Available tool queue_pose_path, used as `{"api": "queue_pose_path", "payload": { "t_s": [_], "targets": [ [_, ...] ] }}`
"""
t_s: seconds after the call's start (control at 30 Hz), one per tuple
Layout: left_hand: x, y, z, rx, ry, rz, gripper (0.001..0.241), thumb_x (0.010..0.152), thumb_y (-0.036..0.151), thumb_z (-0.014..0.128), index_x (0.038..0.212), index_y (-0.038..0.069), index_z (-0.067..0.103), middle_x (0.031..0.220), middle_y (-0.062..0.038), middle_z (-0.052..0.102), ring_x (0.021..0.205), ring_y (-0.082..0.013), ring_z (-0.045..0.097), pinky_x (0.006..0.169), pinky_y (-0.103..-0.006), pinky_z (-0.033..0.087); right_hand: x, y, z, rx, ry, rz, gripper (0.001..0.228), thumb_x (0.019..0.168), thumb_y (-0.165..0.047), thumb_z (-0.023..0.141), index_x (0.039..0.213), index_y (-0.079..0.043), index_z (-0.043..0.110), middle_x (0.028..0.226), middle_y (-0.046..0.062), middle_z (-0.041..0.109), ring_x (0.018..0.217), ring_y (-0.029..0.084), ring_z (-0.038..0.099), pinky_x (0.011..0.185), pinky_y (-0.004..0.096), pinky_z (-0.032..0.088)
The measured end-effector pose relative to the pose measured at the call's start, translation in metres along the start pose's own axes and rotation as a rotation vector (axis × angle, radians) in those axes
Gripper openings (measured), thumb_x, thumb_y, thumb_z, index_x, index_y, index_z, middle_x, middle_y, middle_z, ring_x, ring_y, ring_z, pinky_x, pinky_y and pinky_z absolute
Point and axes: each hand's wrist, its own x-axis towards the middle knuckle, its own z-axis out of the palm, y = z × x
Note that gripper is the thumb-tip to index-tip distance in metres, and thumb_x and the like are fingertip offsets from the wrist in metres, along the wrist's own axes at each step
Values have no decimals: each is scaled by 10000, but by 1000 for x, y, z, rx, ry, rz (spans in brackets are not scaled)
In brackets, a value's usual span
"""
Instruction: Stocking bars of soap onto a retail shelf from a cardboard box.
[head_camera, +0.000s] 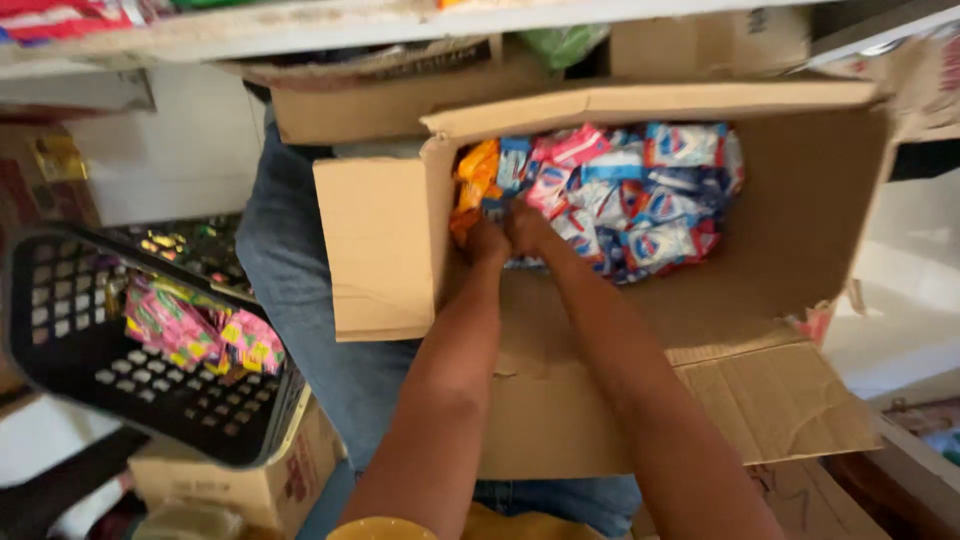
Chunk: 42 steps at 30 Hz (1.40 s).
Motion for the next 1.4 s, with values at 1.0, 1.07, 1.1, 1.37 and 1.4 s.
{"api": "queue_pose_path", "payload": {
  "t_s": [1.0,1.07,1.1,1.37,1.4],
  "targets": [
    [-16,96,-6,-947,-325,225,391,1039,402,593,1065,31,715,743,-34,621,624,-129,541,549,-329,461,-58,-109,-267,859,530,673,347,1091,-375,573,913,-77,569,710,-1,564,593,131,500,477,303,424],
    [-31,104,-13,-913,-166,311,409,1067,400,544,1062,29,715,795,-48,679,693,-126,586,646,-323,493,-54,-117,-264,743,568,622,354,1090,-358,563,884,-71,550,683,5,520,589,123,470,482,319,409],
    [-39,107,-17,-876,-13,389,434,1094,399,495,1059,26,716,847,-64,737,762,-123,632,743,-317,524,-52,-121,-261,624,604,578,363,1089,-341,554,856,-64,530,655,12,476,586,115,440,486,335,394],
    [-51,131,-42,-1013,-3,578,356,1115,310,532,1082,8,717,891,-65,714,810,-116,606,752,-312,524,-61,-159,-299,295,751,430,365,1114,-302,533,871,-30,536,677,83,504,653,128,434,593,349,441],
    [-42,126,-28,-1099,-54,581,315,1129,282,580,1075,4,718,911,-54,683,839,-108,578,764,-296,519,-63,-160,-302,354,753,487,386,1126,-306,536,851,-36,530,679,90,480,660,123,418,580,341,427]
  ]
}}
